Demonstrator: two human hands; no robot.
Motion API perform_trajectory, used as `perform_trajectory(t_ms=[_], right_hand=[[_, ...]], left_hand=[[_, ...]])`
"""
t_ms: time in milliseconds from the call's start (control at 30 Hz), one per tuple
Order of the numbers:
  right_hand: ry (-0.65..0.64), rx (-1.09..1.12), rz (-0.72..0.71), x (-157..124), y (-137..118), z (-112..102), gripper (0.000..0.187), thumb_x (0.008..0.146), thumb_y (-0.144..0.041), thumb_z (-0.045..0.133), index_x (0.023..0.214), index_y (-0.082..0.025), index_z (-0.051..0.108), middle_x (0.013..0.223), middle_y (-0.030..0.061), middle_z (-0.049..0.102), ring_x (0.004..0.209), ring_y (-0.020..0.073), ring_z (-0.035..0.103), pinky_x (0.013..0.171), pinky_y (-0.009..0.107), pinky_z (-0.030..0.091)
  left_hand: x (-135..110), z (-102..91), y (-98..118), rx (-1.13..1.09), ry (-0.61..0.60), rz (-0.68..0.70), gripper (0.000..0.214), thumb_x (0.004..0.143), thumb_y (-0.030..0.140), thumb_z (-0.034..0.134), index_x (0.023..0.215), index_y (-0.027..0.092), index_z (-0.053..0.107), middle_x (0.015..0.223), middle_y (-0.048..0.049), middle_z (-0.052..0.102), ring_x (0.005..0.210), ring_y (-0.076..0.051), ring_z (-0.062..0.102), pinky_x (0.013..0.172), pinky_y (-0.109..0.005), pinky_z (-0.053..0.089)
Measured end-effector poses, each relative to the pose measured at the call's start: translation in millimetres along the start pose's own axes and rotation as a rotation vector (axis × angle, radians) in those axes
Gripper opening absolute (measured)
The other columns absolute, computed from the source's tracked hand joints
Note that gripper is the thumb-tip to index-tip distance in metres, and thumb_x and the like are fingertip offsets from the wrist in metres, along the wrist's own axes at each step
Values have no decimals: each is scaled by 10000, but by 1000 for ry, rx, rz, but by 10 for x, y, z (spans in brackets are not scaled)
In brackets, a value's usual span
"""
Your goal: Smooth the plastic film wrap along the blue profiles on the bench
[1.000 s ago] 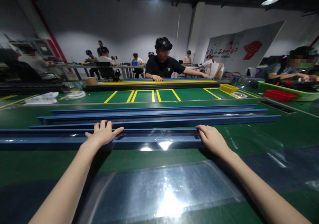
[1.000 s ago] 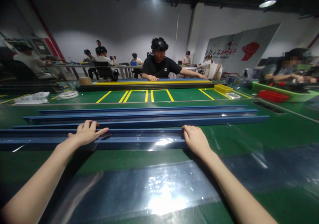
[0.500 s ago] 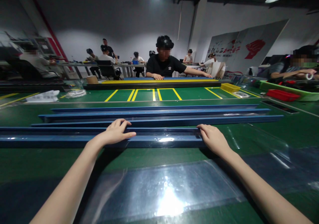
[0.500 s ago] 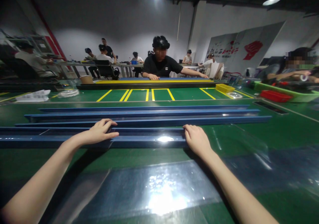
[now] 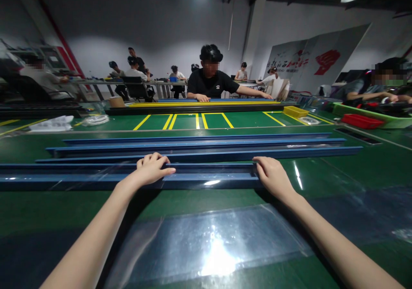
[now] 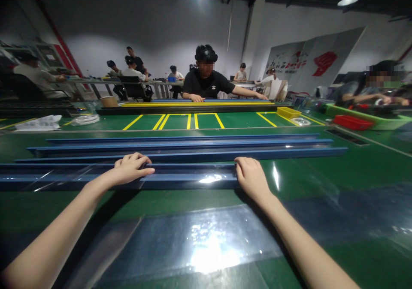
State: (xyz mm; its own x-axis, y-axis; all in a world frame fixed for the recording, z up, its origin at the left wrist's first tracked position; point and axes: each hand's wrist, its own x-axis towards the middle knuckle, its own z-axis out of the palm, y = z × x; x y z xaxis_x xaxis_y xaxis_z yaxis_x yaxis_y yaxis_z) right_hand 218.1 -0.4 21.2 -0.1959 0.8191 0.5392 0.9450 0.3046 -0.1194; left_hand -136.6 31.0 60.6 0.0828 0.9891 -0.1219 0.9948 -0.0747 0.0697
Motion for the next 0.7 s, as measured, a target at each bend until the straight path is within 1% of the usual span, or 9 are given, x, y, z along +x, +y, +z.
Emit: perform_trajectory(t_ms=[100,200,267,333,433,500,533,633,700], right_hand=[[163,52,-55,-3,-32,-8,254,854,-265,364,1000,-152,538,997,107,615,964,220,538,844,363,395],[244,54,-121,-4,-65,-56,212,849,-263,393,942,-158,551,951,93,625,928,209,545,824,350,401],[232,29,-133,-9,-84,-87,189,845,-245,401,892,-165,566,918,79,634,895,200,553,809,339,401],[173,-7,-121,-16,-104,-97,194,845,-239,401,850,-167,581,869,69,641,841,192,563,774,324,410],[54,-66,-118,-29,-145,-76,229,854,-245,386,837,-163,599,842,68,643,812,188,560,745,308,420],[11,-82,-130,-39,-182,-55,253,863,-251,371,867,-158,606,884,71,644,849,188,555,767,305,422],[2,-87,-135,-44,-202,-46,264,867,-257,366,890,-154,608,912,72,644,874,189,552,784,307,422],[-1,-105,-165,-68,-259,-16,300,873,-282,364,973,-135,606,1001,82,638,950,197,543,843,321,416],[4,-126,-204,-88,-287,6,338,875,-303,365,1038,-112,592,1069,97,622,1010,209,528,885,336,406]], left_hand=[[19,5,2,39,28,-25,376,763,513,390,1019,274,528,1164,-59,464,1122,-280,363,914,-438,278],[34,16,-14,65,43,-45,354,771,494,411,1015,269,535,1143,-59,477,1096,-272,391,892,-420,301],[32,21,-26,71,55,-51,350,780,471,420,1039,262,530,1144,-68,476,1088,-276,401,874,-415,318],[16,20,-26,92,99,-49,360,785,434,440,1084,247,516,1153,-85,471,1088,-286,404,857,-416,334],[-42,3,46,177,255,14,347,788,307,464,1122,222,507,1150,-100,487,1070,-285,420,842,-416,348],[-101,-11,169,238,389,107,317,792,201,439,1095,209,530,1118,-95,517,1042,-269,441,824,-398,360],[-136,-12,257,246,444,151,288,805,183,416,1056,200,555,1094,-91,534,1030,-264,450,809,-386,369],[-257,36,592,168,538,332,270,870,254,354,986,193,590,1017,-70,586,976,-225,493,799,-353,385],[-344,131,825,99,566,458,297,885,306,345,1036,185,571,1043,-67,592,981,-203,507,820,-339,385]])
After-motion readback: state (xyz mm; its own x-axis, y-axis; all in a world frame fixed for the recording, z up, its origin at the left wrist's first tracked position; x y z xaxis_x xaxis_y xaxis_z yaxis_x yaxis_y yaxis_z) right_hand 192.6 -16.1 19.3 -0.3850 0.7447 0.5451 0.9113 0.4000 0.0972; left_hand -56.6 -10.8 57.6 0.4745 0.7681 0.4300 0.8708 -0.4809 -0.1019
